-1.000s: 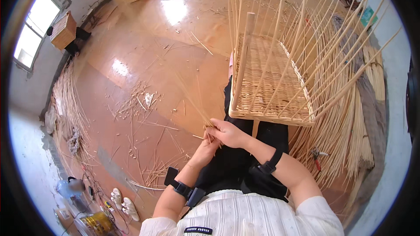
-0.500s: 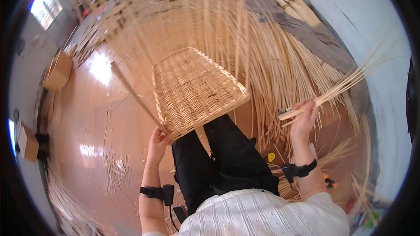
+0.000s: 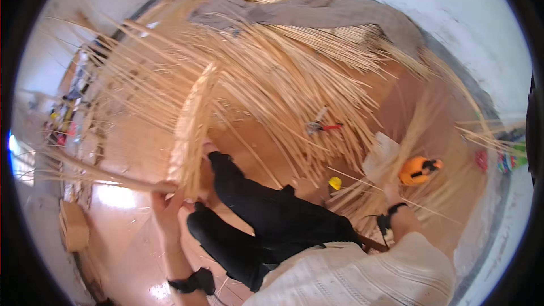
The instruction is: The recorder is weaving a wicker basket and using pliers to trim the excess reeds.
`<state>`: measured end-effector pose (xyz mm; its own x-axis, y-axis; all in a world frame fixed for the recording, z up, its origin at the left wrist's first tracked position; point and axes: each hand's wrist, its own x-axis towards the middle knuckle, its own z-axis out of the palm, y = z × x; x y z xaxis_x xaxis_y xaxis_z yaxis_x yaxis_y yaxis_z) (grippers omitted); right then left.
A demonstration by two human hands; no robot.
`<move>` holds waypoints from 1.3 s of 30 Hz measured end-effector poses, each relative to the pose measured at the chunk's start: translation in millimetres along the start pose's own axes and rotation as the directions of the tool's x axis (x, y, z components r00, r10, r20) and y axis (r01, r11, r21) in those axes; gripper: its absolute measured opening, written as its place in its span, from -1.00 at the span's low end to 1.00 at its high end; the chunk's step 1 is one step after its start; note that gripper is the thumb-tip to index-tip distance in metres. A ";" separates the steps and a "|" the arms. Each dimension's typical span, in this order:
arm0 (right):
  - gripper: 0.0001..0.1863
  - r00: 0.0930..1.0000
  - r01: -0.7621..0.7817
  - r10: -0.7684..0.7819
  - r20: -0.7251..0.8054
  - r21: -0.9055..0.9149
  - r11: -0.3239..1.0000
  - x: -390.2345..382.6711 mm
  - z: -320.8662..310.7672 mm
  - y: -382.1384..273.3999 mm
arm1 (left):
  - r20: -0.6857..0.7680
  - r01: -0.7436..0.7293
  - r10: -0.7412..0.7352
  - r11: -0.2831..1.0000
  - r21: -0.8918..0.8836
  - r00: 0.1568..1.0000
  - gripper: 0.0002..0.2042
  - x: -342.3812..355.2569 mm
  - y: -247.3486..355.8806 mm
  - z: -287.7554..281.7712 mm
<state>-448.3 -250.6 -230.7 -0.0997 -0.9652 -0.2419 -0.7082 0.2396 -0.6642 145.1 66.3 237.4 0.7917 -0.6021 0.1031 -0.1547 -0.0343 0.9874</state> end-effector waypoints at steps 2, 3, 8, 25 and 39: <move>-0.53 0.998 0.046 -0.044 0.042 -0.028 0.999 -17.3 -13.9 6.5 | 0.014 0.042 -0.042 0.999 -0.011 0.999 -0.78 10.1 19.1 4.0; -0.53 0.997 0.073 -0.071 0.036 -0.054 0.996 -30.0 -45.6 29.7 | 0.034 0.034 -0.032 0.997 -0.072 0.999 -0.78 15.0 27.0 3.4; -0.48 0.919 0.333 -0.308 0.246 -0.067 0.940 -54.4 -35.6 -306.8 | -0.093 -0.053 0.043 0.992 -0.112 0.995 -0.83 8.2 48.0 -10.5; -0.26 -0.606 0.780 -0.790 0.093 0.265 -0.567 -353.4 77.5 -769.3 | -0.639 -0.008 -0.099 0.987 -0.163 0.763 -0.82 -106.9 50.1 -241.1; -0.33 -0.660 0.725 -0.750 -0.048 0.219 -0.653 -397.6 113.4 -824.7 | 0.086 -0.202 0.441 0.225 0.953 0.893 -0.55 -5.8 92.7 -232.0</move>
<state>254.6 -52.6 333.0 0.5631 0.4522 0.6917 0.5426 -0.8336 0.1032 263.3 251.7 356.2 0.5884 -0.6214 0.5173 -0.7584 -0.6461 0.0865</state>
